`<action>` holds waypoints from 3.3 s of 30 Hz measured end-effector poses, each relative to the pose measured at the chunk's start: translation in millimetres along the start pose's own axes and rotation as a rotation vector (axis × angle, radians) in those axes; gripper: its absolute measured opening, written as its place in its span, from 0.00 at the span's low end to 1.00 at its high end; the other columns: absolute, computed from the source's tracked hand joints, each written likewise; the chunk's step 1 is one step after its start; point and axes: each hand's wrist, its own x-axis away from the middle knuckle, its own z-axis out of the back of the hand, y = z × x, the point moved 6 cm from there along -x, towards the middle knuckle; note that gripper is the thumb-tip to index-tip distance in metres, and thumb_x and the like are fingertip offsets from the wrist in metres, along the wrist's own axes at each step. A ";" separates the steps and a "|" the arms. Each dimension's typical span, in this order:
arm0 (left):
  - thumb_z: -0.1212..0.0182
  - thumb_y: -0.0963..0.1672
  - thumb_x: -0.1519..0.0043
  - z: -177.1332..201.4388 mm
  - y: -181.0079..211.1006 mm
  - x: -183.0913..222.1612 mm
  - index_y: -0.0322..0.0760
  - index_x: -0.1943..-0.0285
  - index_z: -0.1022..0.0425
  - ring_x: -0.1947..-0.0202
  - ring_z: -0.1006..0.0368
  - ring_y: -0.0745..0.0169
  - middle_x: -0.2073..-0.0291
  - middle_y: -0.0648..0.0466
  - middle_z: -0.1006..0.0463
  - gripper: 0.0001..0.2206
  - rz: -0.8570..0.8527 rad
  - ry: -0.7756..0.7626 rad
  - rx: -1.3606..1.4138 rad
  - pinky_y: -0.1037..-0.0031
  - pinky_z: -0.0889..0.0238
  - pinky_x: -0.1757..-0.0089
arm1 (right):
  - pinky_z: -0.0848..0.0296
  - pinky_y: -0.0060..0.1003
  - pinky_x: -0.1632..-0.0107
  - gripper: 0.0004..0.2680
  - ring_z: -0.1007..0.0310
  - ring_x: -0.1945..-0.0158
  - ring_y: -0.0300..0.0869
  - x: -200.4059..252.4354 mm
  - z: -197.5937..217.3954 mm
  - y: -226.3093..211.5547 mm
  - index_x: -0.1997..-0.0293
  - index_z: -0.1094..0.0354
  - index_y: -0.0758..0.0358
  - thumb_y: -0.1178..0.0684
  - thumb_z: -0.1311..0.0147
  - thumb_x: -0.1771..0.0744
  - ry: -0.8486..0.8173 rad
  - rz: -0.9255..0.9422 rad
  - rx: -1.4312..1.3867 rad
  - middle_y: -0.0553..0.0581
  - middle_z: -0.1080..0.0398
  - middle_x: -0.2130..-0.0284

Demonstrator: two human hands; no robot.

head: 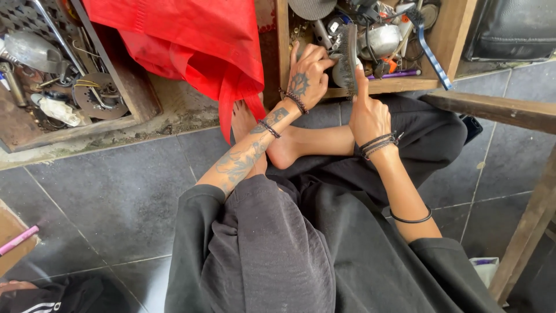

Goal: Cleaning a motorcycle carburetor using a small tool and a wire brush to remove grime.

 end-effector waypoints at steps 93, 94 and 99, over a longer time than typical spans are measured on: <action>0.36 0.44 0.47 27.1 15.2 -36.8 0.43 0.56 0.16 0.59 0.33 0.61 0.63 0.59 0.25 0.12 -0.201 0.022 -0.001 0.65 0.47 0.41 | 0.36 0.32 0.74 0.23 0.35 0.80 0.38 17.7 -2.7 23.0 0.24 0.59 0.63 0.68 0.61 0.30 0.269 -0.136 -0.758 0.54 0.31 0.80; 0.36 0.44 0.47 22.2 14.1 -41.0 0.43 0.56 0.16 0.59 0.33 0.61 0.63 0.59 0.25 0.12 -0.196 0.019 0.000 0.65 0.47 0.41 | 0.36 0.32 0.74 0.23 0.35 0.80 0.38 21.4 -0.4 24.7 0.24 0.59 0.63 0.68 0.61 0.30 0.264 -0.139 -0.758 0.54 0.31 0.80; 0.16 0.51 0.58 -24.7 12.7 -57.8 0.49 0.64 0.16 0.53 0.37 0.59 0.60 0.60 0.31 0.18 -0.340 -0.217 -0.170 0.45 0.61 0.38 | 0.40 0.29 0.79 0.21 0.39 0.83 0.34 34.8 1.9 44.1 0.24 0.62 0.63 0.67 0.64 0.28 0.309 -0.213 -0.855 0.53 0.32 0.80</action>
